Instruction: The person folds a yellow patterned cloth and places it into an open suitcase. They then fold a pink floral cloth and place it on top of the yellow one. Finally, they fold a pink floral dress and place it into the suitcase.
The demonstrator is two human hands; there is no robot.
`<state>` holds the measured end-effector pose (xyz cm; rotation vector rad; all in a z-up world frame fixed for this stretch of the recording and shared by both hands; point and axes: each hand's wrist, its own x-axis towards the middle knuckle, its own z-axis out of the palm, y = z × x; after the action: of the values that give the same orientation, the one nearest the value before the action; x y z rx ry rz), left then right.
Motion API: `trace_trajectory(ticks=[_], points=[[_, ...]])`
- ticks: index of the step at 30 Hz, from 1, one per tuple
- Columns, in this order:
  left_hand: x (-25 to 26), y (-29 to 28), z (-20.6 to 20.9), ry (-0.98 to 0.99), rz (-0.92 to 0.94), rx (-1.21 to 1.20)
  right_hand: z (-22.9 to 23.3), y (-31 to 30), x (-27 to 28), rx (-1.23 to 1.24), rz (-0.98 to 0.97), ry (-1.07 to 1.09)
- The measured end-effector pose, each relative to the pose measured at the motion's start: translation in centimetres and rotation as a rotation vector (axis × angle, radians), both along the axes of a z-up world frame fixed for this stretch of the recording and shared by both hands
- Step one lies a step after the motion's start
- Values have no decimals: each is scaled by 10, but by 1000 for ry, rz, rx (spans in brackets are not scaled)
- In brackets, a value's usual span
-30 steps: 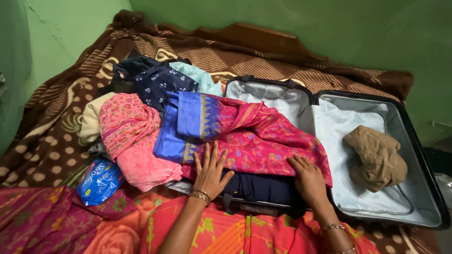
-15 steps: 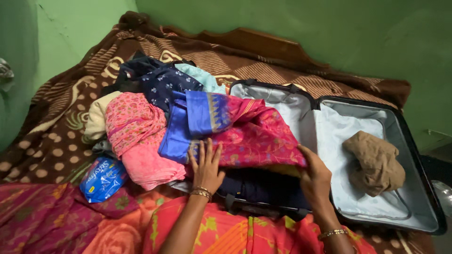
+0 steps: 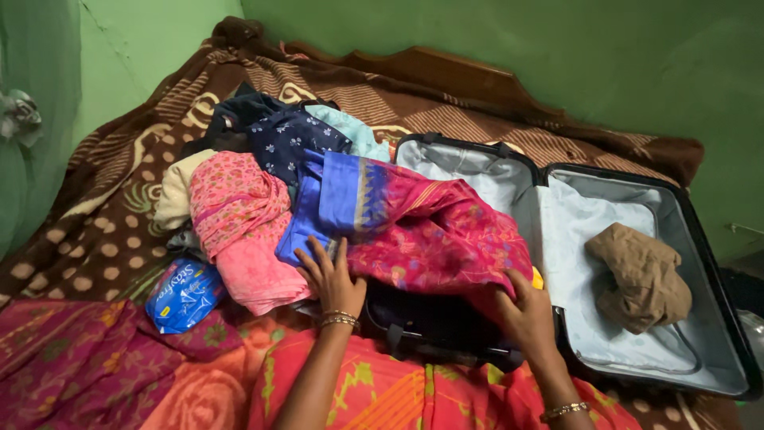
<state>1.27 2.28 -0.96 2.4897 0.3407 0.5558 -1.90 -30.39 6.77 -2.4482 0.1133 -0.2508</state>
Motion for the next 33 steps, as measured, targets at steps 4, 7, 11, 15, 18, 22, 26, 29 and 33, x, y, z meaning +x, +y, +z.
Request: trace_trajectory(ticks=[4, 7, 11, 15, 18, 22, 26, 29, 33], points=[[-5, 0, 0, 16, -53, -7, 0, 13, -1, -62, 68, 80], [-7, -2, -4, -25, -115, -44, 5, 27, -4, 14, 95, 295], [-3, -3, -12, -173, -243, -46, 9, 38, -4, -245, 194, 430], [-4, -6, -12, -178, -320, -104, 9, 29, -6, -281, 352, 579], [-6, -4, -9, -217, -354, -177, 6, 18, 1, -161, 530, 623], [-5, -4, -5, -231, -309, -184, 15, 19, 9, 77, 600, 569], [-2, -8, 2, -213, -258, -139, 34, 42, 25, 71, 622, 321], [0, -8, 8, -181, -209, -86, 36, 63, 42, -42, 650, 59], [2, -10, 16, -178, -170, -38, 30, 98, 75, -229, 641, -137]])
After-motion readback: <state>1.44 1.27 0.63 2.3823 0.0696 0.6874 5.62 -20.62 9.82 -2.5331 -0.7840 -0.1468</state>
